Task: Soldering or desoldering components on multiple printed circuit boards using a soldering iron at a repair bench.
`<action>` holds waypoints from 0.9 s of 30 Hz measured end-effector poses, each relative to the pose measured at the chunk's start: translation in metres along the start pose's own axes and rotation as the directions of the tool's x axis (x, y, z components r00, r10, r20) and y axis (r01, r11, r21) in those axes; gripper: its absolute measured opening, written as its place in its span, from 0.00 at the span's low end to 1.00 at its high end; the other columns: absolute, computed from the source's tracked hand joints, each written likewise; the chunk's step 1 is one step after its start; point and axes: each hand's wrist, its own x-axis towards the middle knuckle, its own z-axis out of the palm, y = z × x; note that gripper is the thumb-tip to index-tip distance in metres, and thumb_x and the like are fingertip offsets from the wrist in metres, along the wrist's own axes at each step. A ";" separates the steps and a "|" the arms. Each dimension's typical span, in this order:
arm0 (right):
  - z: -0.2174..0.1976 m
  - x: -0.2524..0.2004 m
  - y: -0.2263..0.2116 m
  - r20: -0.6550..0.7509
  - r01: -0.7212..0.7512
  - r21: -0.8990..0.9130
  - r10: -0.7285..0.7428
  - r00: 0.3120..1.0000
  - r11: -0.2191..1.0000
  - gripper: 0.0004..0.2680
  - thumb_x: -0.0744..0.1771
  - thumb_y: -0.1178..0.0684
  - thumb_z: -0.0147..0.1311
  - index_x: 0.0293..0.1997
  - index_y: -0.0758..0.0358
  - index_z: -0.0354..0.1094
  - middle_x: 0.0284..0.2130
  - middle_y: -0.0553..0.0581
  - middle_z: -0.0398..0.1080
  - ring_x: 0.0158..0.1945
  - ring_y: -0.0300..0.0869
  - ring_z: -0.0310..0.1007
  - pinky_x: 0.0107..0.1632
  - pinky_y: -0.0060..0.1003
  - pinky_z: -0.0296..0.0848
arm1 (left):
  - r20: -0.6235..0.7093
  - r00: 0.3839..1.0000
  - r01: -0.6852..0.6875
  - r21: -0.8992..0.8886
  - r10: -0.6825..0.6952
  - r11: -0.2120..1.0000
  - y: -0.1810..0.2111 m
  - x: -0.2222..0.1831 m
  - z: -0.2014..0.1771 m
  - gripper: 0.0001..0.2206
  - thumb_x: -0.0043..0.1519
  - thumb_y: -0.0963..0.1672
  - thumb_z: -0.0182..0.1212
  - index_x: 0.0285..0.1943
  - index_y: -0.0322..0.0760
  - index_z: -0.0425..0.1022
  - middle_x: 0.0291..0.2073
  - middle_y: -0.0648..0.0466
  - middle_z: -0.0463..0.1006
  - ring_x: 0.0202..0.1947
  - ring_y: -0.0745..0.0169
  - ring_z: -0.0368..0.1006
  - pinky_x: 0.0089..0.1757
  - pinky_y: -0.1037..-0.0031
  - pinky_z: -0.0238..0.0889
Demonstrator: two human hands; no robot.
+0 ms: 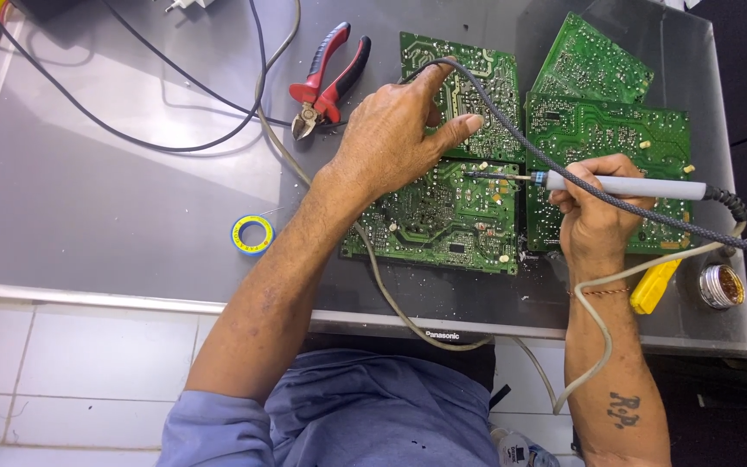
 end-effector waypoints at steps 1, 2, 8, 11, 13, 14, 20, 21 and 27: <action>0.000 0.000 0.000 -0.013 0.004 -0.017 -0.004 1.000 1.000 0.03 0.65 0.63 0.55 0.31 0.65 0.66 0.19 0.58 0.65 0.21 0.41 0.69 0.23 0.27 0.66 | -0.003 1.000 -0.004 0.003 0.004 1.000 0.000 0.000 0.000 0.34 0.59 0.60 0.47 0.66 0.36 0.60 0.32 0.56 0.83 0.40 0.40 0.75 0.33 0.49 0.63; 0.000 0.000 0.001 -0.014 0.004 -0.016 -0.005 1.000 1.000 0.03 0.65 0.63 0.55 0.31 0.65 0.66 0.19 0.58 0.65 0.21 0.41 0.69 0.23 0.27 0.66 | -0.003 1.000 -0.005 0.003 0.005 1.000 -0.001 0.000 0.001 0.34 0.59 0.60 0.47 0.66 0.36 0.60 0.32 0.56 0.83 0.40 0.40 0.75 0.33 0.49 0.63; 0.000 0.000 -0.001 -0.017 -0.009 0.021 0.009 1.000 1.000 0.04 0.65 0.63 0.55 0.32 0.64 0.64 0.20 0.58 0.65 0.21 0.41 0.69 0.24 0.27 0.67 | 0.002 1.000 -0.002 -0.003 0.002 1.000 0.000 0.000 0.000 0.34 0.59 0.60 0.47 0.65 0.37 0.60 0.31 0.57 0.83 0.40 0.41 0.75 0.34 0.50 0.63; -0.001 0.000 0.000 -0.005 -0.019 0.012 0.019 1.000 1.000 0.03 0.65 0.63 0.55 0.32 0.64 0.65 0.19 0.58 0.65 0.21 0.40 0.69 0.23 0.27 0.65 | -0.008 1.000 -0.025 0.000 0.025 1.000 -0.001 -0.001 0.001 0.34 0.59 0.61 0.46 0.66 0.36 0.60 0.31 0.56 0.83 0.38 0.42 0.76 0.33 0.50 0.63; -0.002 0.001 0.001 -0.002 -0.027 -0.003 0.026 1.000 1.000 0.03 0.65 0.63 0.55 0.32 0.64 0.66 0.19 0.58 0.66 0.21 0.40 0.69 0.23 0.28 0.67 | -0.001 1.000 -0.009 0.005 0.009 1.000 0.000 0.000 0.000 0.34 0.59 0.61 0.46 0.65 0.36 0.61 0.32 0.55 0.83 0.39 0.41 0.75 0.34 0.50 0.64; -0.003 0.001 0.002 -0.001 -0.028 -0.003 0.028 1.000 1.000 0.03 0.65 0.63 0.55 0.32 0.64 0.66 0.19 0.58 0.66 0.21 0.40 0.69 0.23 0.28 0.67 | -0.001 1.000 -0.007 0.005 0.007 1.000 -0.001 0.000 0.001 0.34 0.59 0.61 0.46 0.65 0.36 0.61 0.32 0.55 0.83 0.39 0.41 0.75 0.34 0.50 0.64; -0.002 0.000 -0.001 -0.017 -0.025 0.002 0.025 1.000 1.000 0.03 0.65 0.62 0.56 0.32 0.64 0.65 0.20 0.58 0.65 0.21 0.40 0.70 0.23 0.26 0.67 | 0.008 1.000 0.007 0.004 -0.007 1.000 0.000 0.000 0.000 0.33 0.59 0.60 0.47 0.66 0.37 0.61 0.33 0.55 0.83 0.41 0.40 0.75 0.35 0.49 0.63; -0.002 0.000 -0.002 -0.014 -0.015 0.006 0.015 1.000 1.000 0.03 0.65 0.62 0.55 0.32 0.64 0.65 0.20 0.58 0.65 0.21 0.40 0.69 0.23 0.26 0.67 | 0.007 1.000 0.002 0.001 -0.002 1.000 0.000 -0.001 0.000 0.34 0.59 0.61 0.46 0.66 0.37 0.60 0.33 0.55 0.83 0.40 0.41 0.75 0.34 0.50 0.63; -0.002 0.001 0.003 -0.025 -0.019 -0.006 0.019 0.999 1.000 0.03 0.64 0.62 0.55 0.31 0.64 0.65 0.18 0.59 0.65 0.20 0.41 0.68 0.23 0.28 0.65 | 0.010 1.000 -0.007 -0.001 0.007 1.000 0.001 -0.001 -0.001 0.33 0.59 0.61 0.46 0.65 0.37 0.60 0.32 0.55 0.83 0.38 0.41 0.75 0.33 0.50 0.63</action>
